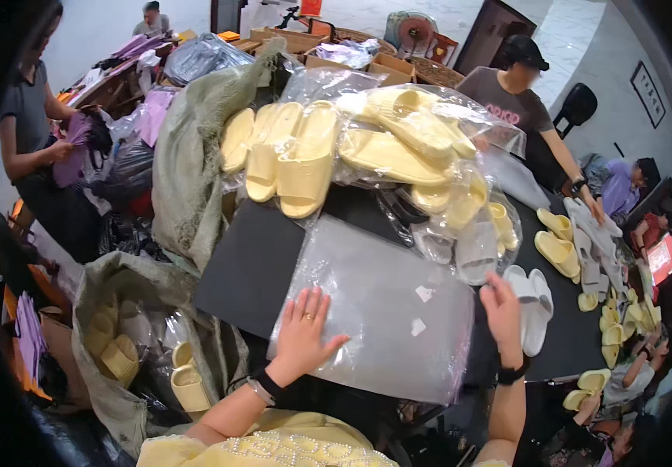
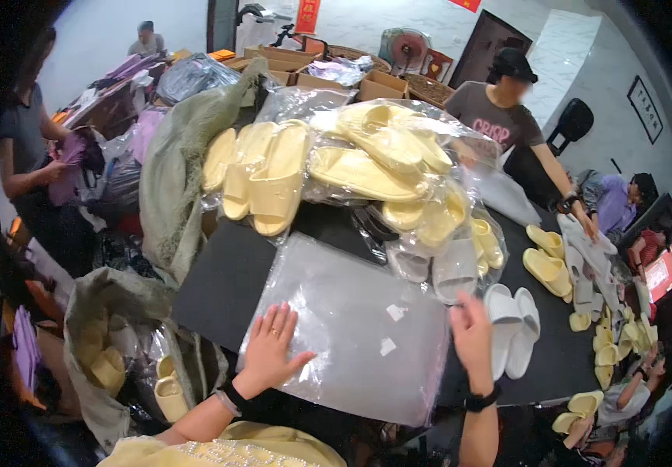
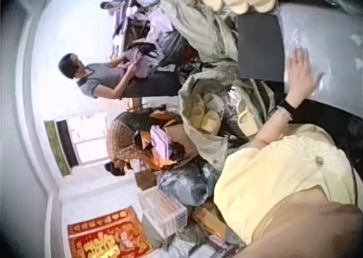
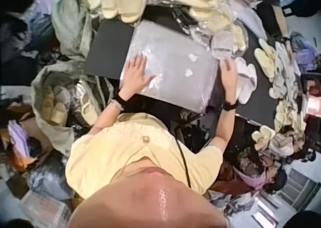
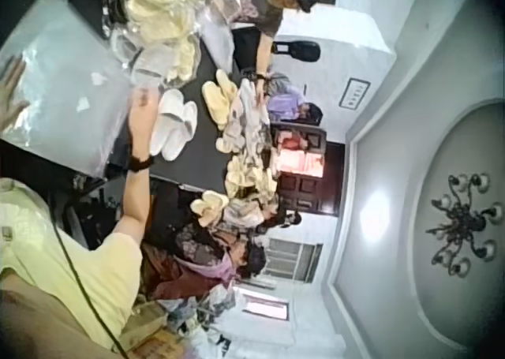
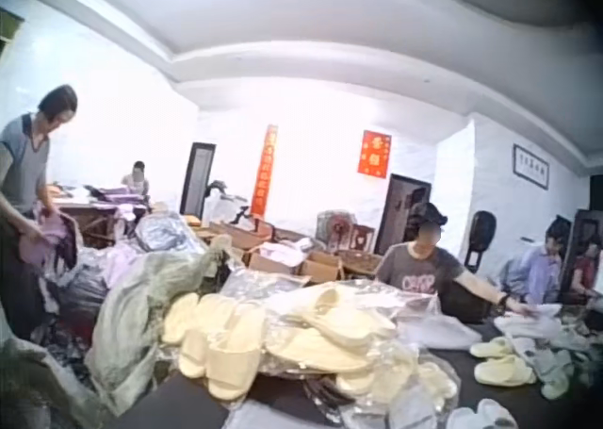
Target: Sorting and putting pairs of slippers into plastic bags at a shared work table.
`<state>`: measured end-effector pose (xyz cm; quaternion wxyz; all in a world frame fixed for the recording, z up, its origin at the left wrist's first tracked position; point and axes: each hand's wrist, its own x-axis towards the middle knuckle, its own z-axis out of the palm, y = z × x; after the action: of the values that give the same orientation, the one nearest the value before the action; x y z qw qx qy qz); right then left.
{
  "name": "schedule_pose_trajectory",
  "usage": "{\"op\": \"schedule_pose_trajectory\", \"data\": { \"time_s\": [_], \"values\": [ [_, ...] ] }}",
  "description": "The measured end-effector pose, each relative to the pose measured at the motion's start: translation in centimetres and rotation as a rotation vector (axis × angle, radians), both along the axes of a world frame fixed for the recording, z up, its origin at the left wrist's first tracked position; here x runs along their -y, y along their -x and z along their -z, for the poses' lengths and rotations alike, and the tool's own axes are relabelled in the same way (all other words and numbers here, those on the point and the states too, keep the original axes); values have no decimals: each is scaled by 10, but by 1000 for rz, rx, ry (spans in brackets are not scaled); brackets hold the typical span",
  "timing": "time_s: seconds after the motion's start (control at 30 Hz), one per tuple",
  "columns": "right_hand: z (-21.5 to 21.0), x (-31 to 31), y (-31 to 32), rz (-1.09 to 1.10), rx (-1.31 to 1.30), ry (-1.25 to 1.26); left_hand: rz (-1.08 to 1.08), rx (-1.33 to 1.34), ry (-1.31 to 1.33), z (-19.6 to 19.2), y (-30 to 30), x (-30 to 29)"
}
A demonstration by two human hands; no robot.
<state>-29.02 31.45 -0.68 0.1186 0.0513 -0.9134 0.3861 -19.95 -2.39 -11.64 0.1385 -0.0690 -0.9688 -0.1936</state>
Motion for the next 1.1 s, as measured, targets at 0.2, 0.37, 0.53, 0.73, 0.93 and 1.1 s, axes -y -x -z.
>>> {"op": "schedule_pose_trajectory", "data": {
  "time_s": [0.2, 0.37, 0.53, 0.73, 0.93, 1.1],
  "values": [
    [25, 75, -17, -473, 816, 806, 28, -22, -11, -2, -2, -5],
    [115, 58, 12, -540, 1245, 1463, 26, 20, 0, 4, 0, 2],
    [124, 57, 19, -600, 1211, 1475, 191, 571, -1019, -30, 51, 53],
    [129, 56, 22, -644, 1207, 1428, -263, 718, -1916, -20, 186, 106],
    [129, 56, 22, -628, 1158, 1413, -297, 360, -2255, -8, 220, 104],
    [131, 54, 23, -595, 1159, 1417, -9, 39, -2302, -45, 191, 110]
  ]
}}
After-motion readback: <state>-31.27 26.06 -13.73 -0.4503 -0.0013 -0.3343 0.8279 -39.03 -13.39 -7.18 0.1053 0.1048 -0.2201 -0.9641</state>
